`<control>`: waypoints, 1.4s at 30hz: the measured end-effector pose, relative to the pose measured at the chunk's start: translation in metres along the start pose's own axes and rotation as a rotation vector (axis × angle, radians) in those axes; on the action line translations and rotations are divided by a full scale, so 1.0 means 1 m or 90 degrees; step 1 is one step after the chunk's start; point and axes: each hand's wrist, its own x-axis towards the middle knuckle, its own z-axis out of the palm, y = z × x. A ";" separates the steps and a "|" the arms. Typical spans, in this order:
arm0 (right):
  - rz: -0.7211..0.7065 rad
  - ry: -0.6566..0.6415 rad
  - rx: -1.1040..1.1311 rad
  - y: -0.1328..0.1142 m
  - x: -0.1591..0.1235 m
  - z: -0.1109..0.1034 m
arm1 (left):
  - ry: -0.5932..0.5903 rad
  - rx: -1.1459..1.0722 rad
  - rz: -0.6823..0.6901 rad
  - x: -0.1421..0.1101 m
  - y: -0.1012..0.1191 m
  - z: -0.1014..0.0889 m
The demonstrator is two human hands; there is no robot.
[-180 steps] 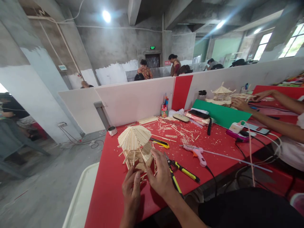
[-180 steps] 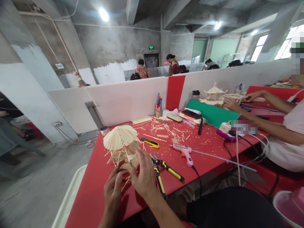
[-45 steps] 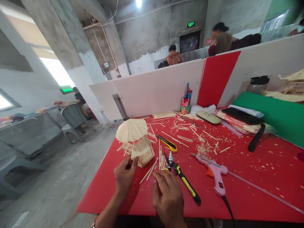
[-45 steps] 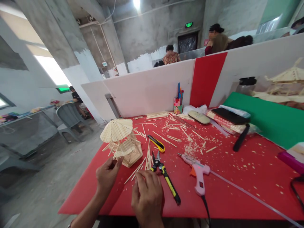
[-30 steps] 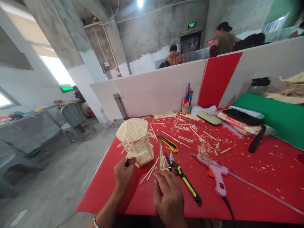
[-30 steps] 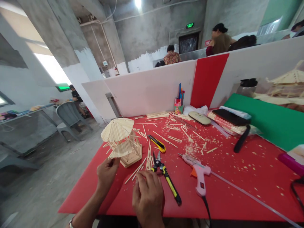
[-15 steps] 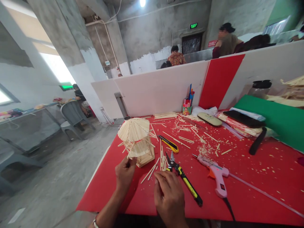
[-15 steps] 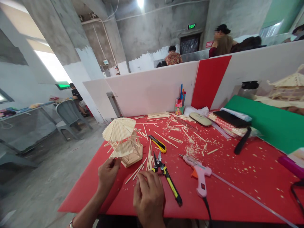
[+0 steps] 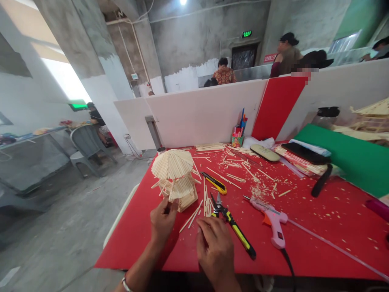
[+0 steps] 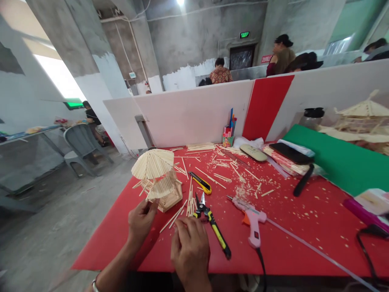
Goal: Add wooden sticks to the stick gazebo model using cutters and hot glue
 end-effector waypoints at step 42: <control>0.341 -0.471 -0.518 -0.006 0.004 -0.029 | -0.339 0.318 0.166 -0.024 -0.001 -0.008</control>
